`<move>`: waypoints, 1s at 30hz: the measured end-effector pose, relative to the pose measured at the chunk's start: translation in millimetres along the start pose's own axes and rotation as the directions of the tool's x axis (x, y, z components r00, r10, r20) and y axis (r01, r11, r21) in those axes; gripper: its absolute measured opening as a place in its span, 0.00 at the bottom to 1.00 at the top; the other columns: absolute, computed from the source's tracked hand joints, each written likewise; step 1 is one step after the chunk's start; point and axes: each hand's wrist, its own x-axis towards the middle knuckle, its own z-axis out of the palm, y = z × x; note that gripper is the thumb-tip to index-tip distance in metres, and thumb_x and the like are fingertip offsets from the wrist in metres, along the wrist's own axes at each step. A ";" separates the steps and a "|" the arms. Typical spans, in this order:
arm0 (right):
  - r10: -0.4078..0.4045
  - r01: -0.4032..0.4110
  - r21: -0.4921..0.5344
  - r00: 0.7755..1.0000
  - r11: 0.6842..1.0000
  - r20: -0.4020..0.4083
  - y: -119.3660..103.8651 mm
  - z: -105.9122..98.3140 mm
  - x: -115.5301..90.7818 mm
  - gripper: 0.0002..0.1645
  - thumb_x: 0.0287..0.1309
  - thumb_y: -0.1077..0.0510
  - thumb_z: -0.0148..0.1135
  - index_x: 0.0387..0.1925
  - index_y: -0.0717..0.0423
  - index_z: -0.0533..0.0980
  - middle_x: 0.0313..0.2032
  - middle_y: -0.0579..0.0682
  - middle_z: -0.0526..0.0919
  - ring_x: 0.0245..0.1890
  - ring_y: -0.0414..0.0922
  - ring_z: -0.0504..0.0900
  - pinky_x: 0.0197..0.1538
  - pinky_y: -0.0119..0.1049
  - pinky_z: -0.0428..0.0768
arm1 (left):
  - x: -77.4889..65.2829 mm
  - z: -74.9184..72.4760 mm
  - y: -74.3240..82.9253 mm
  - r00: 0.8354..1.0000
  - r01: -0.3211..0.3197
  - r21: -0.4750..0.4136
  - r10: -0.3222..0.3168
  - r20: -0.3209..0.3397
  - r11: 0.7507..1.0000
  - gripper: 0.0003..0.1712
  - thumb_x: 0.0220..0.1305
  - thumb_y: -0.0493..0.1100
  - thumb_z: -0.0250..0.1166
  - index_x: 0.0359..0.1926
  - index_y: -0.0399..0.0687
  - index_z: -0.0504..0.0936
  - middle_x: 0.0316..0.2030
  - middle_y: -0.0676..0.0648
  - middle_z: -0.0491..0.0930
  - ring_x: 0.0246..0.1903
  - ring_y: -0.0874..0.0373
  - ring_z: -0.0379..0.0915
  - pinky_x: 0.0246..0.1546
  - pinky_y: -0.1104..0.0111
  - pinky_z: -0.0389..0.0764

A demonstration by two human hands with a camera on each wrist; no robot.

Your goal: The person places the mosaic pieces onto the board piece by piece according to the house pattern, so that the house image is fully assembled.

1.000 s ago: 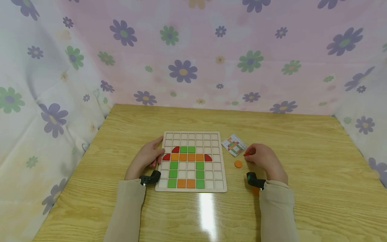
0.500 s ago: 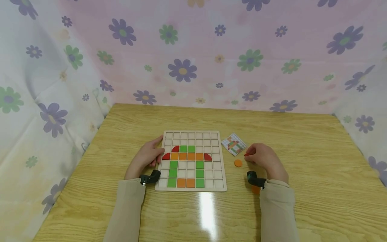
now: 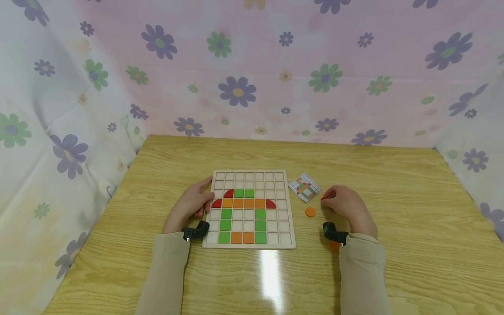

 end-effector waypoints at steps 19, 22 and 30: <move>-0.045 0.045 0.049 0.999 0.998 0.002 9.0 2.3 6.9 0.15 0.53 0.50 0.60 0.36 0.58 0.76 0.34 0.51 0.77 0.32 0.46 0.71 0.36 0.37 0.69 | 1.1 -0.5 0.9 1.000 0.009 0.012 -0.009 0.004 1.000 0.36 0.60 0.41 0.52 0.67 0.64 0.52 0.13 0.42 0.72 0.06 0.58 0.60 0.07 0.71 0.64; -0.069 0.069 0.036 0.998 0.997 -0.003 10.0 4.2 8.8 0.15 0.54 0.49 0.60 0.36 0.56 0.77 0.33 0.50 0.78 0.31 0.45 0.71 0.35 0.36 0.68 | 1.1 -0.3 0.5 1.000 0.013 0.011 -0.013 0.002 1.000 0.36 0.60 0.42 0.52 0.67 0.64 0.52 0.13 0.43 0.72 0.06 0.58 0.60 0.07 0.71 0.64; -0.099 0.100 0.061 0.995 0.993 -0.013 -2.0 8.3 12.6 0.17 0.56 0.46 0.57 0.39 0.55 0.75 0.32 0.50 0.77 0.25 0.44 0.72 0.31 0.36 0.70 | 0.9 0.1 1.5 1.000 0.017 -0.014 -0.017 -0.004 1.000 0.36 0.60 0.41 0.53 0.67 0.64 0.52 0.12 0.43 0.71 0.06 0.58 0.59 0.07 0.71 0.63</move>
